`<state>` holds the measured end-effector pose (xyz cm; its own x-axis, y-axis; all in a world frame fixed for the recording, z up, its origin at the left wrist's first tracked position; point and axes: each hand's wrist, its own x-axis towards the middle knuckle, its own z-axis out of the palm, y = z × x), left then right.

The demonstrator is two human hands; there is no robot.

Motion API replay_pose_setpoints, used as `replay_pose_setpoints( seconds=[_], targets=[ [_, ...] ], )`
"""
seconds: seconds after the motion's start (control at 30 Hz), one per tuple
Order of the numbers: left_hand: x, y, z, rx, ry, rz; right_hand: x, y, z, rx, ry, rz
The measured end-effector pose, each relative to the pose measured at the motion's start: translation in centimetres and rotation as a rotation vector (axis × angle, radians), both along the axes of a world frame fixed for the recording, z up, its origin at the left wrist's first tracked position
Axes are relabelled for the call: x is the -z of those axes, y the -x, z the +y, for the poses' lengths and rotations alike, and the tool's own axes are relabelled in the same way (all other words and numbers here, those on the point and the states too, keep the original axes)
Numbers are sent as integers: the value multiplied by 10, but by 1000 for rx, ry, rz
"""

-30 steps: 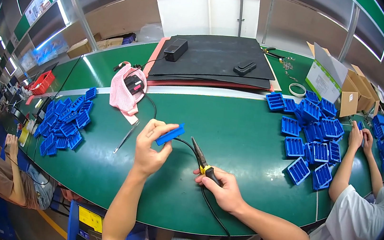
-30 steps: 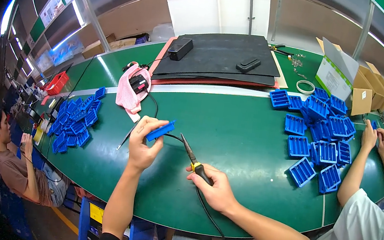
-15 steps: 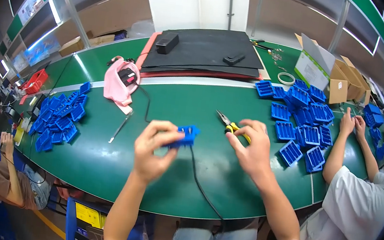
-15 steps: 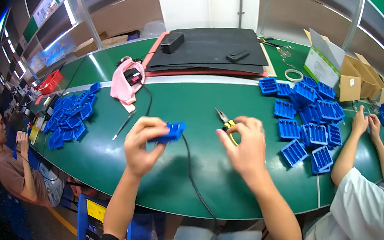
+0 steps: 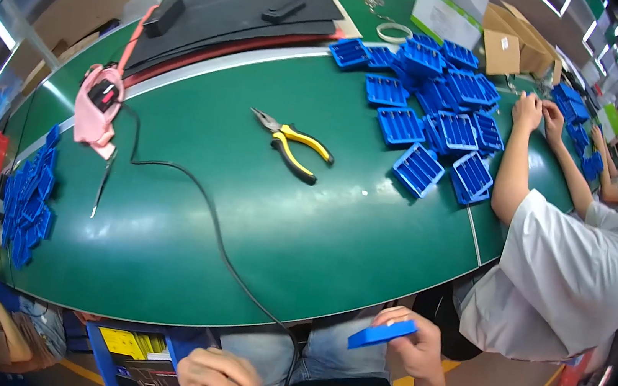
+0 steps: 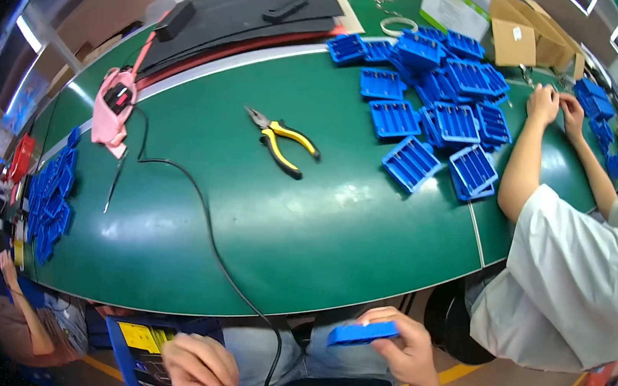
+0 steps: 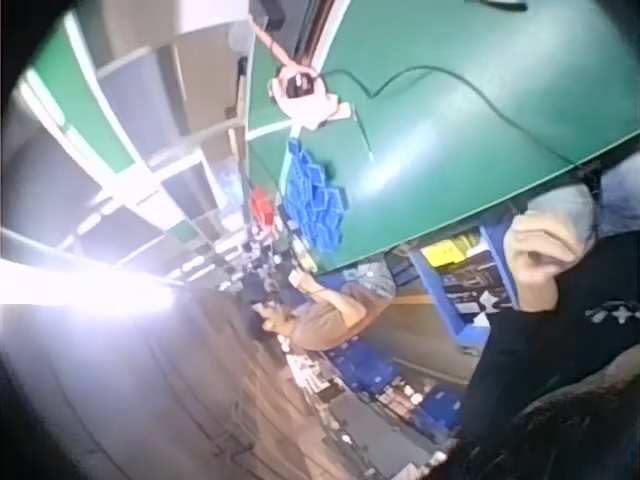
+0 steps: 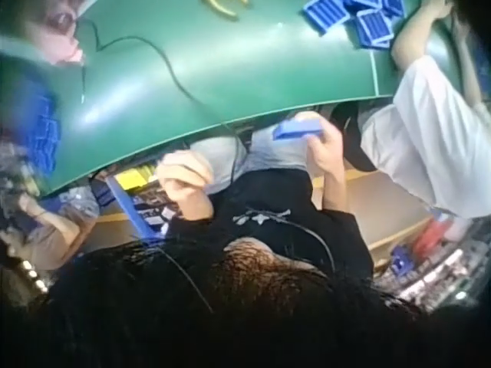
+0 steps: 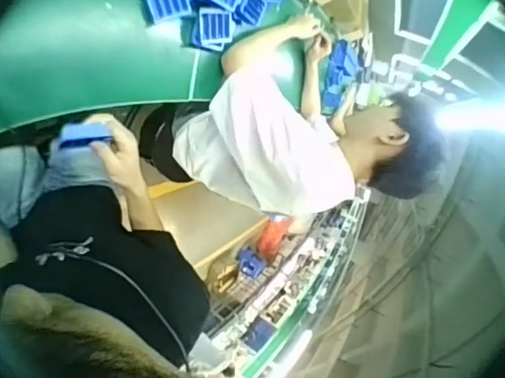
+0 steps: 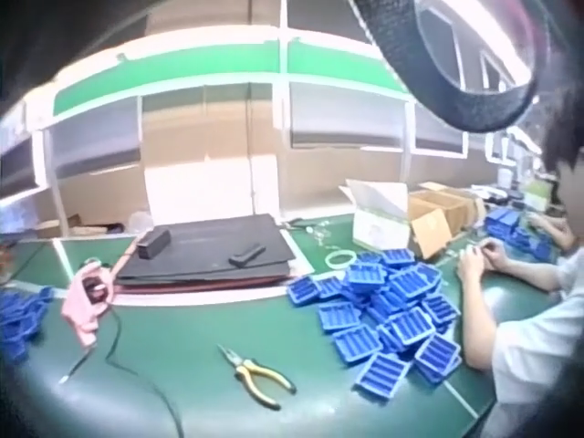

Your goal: Soldering electrical wires onto blue plastic housing units at a factory workbench.

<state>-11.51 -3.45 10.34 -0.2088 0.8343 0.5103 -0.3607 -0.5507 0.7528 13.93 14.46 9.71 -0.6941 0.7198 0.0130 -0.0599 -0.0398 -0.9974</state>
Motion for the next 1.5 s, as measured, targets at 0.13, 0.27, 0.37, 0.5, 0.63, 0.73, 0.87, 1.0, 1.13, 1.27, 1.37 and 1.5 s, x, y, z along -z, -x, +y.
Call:
replay_pose_setpoints(
  seconds=[0.13,0.27,0.37,0.5,0.63,0.73,0.87,1.0,1.13,1.27,1.37,1.5],
  targets=[
    [92,-14,-25,279,807,242,24,13,7,-200,-15,-153],
    [76,-81,28,-138,902,384,45,19,12,-192,-94,-188],
    [87,-95,44,-367,787,65,47,21,10,-180,-64,-169],
    [91,-94,51,-462,782,-20,64,21,4,-77,-38,-143],
    [99,-103,53,-607,812,-112,83,24,-5,-68,189,126],
    [99,-109,52,-645,831,-115,99,37,-24,6,147,188],
    [93,-109,45,-627,860,-33,93,51,-22,58,87,161],
    [85,-102,54,-550,531,-333,87,52,-22,83,81,111],
    [87,-99,56,-409,576,-305,86,53,-23,77,118,128],
    [85,-100,59,-325,690,-181,84,56,-27,124,121,135],
    [88,-100,65,-420,680,-63,86,58,-27,147,109,154],
    [85,-108,69,-477,687,-124,81,59,-30,152,169,142]
  ],
)
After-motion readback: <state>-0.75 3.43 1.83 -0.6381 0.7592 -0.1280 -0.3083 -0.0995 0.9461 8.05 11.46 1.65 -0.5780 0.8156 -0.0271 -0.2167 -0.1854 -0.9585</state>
